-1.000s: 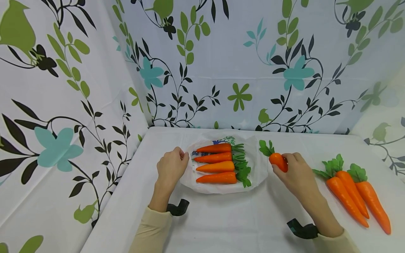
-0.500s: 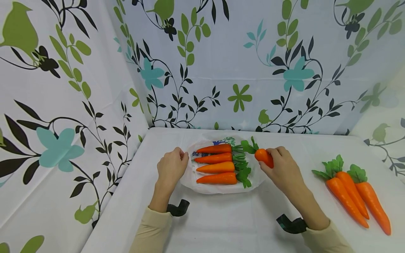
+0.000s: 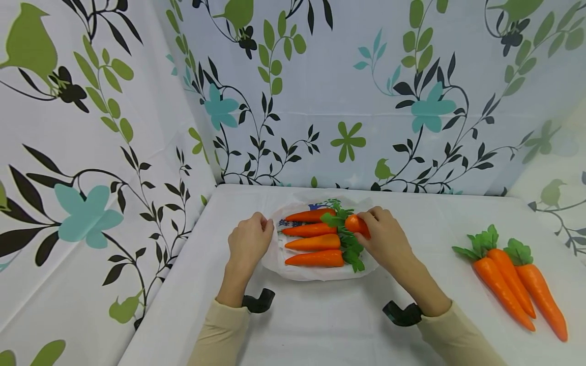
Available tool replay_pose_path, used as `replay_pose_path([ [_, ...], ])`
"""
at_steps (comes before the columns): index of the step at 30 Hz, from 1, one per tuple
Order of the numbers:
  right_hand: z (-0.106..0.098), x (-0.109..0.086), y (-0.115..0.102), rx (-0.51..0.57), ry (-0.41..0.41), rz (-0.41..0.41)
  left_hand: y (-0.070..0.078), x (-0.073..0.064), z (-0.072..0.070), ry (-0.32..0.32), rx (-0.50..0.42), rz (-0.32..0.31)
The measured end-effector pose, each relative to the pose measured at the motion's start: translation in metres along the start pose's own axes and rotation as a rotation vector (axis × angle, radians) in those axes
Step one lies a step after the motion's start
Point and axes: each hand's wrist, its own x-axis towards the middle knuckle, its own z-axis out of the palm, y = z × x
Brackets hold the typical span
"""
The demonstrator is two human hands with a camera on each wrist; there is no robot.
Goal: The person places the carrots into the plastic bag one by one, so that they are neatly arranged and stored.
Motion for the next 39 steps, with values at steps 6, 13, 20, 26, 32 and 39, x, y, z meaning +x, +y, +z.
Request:
replay_pose_path([
  [6, 0.014, 0.012, -0.003, 0.008, -0.028, -0.095, 0.000, 0.000, 0.000, 0.005, -0.003, 0.002],
  [13, 0.024, 0.027, -0.014, 0.003, -0.081, -0.143, 0.000, 0.000, -0.001, 0.011, -0.007, 0.004],
  [20, 0.033, 0.042, -0.026, -0.028, -0.106, -0.193, 0.000, 0.001, -0.001, 0.005, -0.012, -0.002],
  [26, 0.045, 0.052, -0.029, -0.044, -0.143, -0.209, 0.001, 0.001, -0.002, -0.001, -0.008, -0.014],
  [32, 0.055, 0.063, -0.031, -0.055, -0.175, -0.209, 0.001, 0.000, -0.002, -0.001, -0.010, -0.014],
  [39, 0.065, 0.074, -0.033, -0.057, -0.185, -0.242, 0.001, 0.000, 0.000, 0.008, -0.008, -0.004],
])
